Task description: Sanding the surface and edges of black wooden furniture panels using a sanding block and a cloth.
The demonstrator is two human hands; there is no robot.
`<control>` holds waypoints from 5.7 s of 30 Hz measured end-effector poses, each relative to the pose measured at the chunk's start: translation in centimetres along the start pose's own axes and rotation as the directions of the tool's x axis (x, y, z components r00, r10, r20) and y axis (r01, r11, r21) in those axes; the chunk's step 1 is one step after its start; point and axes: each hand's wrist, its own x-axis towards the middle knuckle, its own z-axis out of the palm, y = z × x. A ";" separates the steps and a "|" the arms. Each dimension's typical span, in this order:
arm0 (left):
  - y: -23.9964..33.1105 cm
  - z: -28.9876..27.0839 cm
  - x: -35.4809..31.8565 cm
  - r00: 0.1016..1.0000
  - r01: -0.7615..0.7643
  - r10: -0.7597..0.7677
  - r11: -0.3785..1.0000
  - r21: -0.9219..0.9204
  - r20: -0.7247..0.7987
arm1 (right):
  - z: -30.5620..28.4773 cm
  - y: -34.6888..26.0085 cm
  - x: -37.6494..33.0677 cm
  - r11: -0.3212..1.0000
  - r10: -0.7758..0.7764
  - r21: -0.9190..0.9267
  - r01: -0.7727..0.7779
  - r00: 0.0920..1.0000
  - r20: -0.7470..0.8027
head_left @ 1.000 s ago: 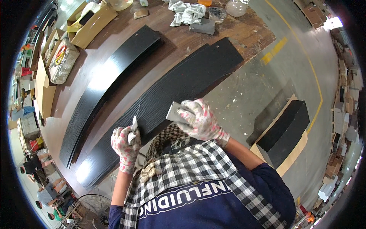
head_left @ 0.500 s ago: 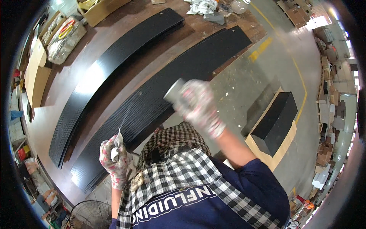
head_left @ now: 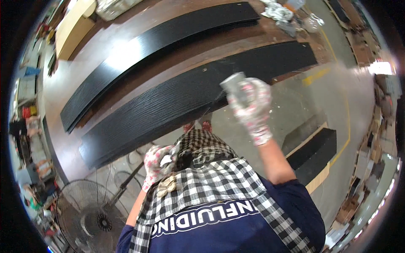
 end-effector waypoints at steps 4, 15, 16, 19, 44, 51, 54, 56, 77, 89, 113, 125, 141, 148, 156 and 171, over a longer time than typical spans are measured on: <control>-0.7 1.8 -1.8 0.958 0.139 -0.163 0.984 0.113 0.234 | 1.8 -2.3 -1.2 0.975 -0.202 -0.078 0.206 0.977 0.063; -3.9 -0.6 -6.5 0.888 0.313 -0.352 0.934 0.170 0.298 | 4.7 -5.6 -2.3 0.956 -0.294 -0.011 0.294 0.955 0.033; -4.4 -1.1 -6.9 0.889 0.314 -0.349 0.936 0.158 0.296 | 5.6 -8.0 -2.5 0.941 -0.333 -0.041 0.335 0.942 0.048; -6.0 -3.0 -8.1 0.861 0.352 -0.383 0.924 0.150 0.334 | 9.0 -15.4 -4.7 0.931 -0.363 0.088 0.354 0.921 0.137; -9.2 -7.4 -9.3 0.928 0.267 -0.251 0.963 -0.021 0.277 | 5.4 -10.9 -6.1 0.982 -0.033 -0.190 0.018 0.997 -0.073; -7.9 -7.3 -5.6 0.974 -0.146 0.166 0.980 -0.134 0.152 | 12.8 -18.6 -8.4 0.953 -0.301 0.053 0.299 0.953 0.031; -6.2 -7.7 -3.9 0.971 -0.163 0.187 0.974 -0.159 0.151 | 9.1 -14.8 -5.7 0.978 -0.205 -0.021 0.206 0.978 0.031; -5.1 -7.3 -2.4 0.972 -0.146 0.174 0.974 -0.175 0.155 | 6.4 -10.0 -4.2 0.983 -0.158 -0.105 0.153 0.986 -0.044; 13.7 1.4 17.1 0.966 0.245 -0.210 0.927 -0.284 0.149 | -14.1 31.2 15.7 0.848 0.482 0.298 -0.438 0.871 -0.093; 19.3 27.5 36.2 0.871 -0.486 0.425 0.816 0.314 0.245 | -9.9 29.8 18.7 0.745 0.292 0.502 -0.440 0.891 0.347; -13.2 -15.4 -1.1 0.379 0.917 -0.495 0.314 0.246 -0.782 | -7.6 36.1 17.8 0.861 0.381 0.361 -0.359 0.924 0.010; 1.4 2.9 17.2 0.985 0.166 -0.100 0.754 0.635 -0.139 | -7.3 34.0 17.0 0.882 0.385 0.372 -0.291 0.899 -0.209; 17.4 17.8 36.4 0.775 -0.450 0.465 0.881 -0.143 0.428 | -13.9 26.4 14.7 0.063 -0.112 0.834 -0.548 0.827 0.552; 17.8 14.4 38.0 0.873 0.040 0.148 0.928 -0.371 0.465 | -12.4 25.0 11.9 -0.084 -0.436 0.712 -0.697 0.668 0.603; 12.9 14.3 37.4 0.908 0.351 -0.060 0.652 -0.672 0.415 | -21.4 35.1 10.5 -0.481 0.289 0.868 0.122 0.957 0.026; 16.9 9.5 34.3 0.923 0.378 0.062 0.023 -0.925 0.379 | -7.0 18.2 13.2 -0.145 -0.637 0.751 -0.644 0.642 0.428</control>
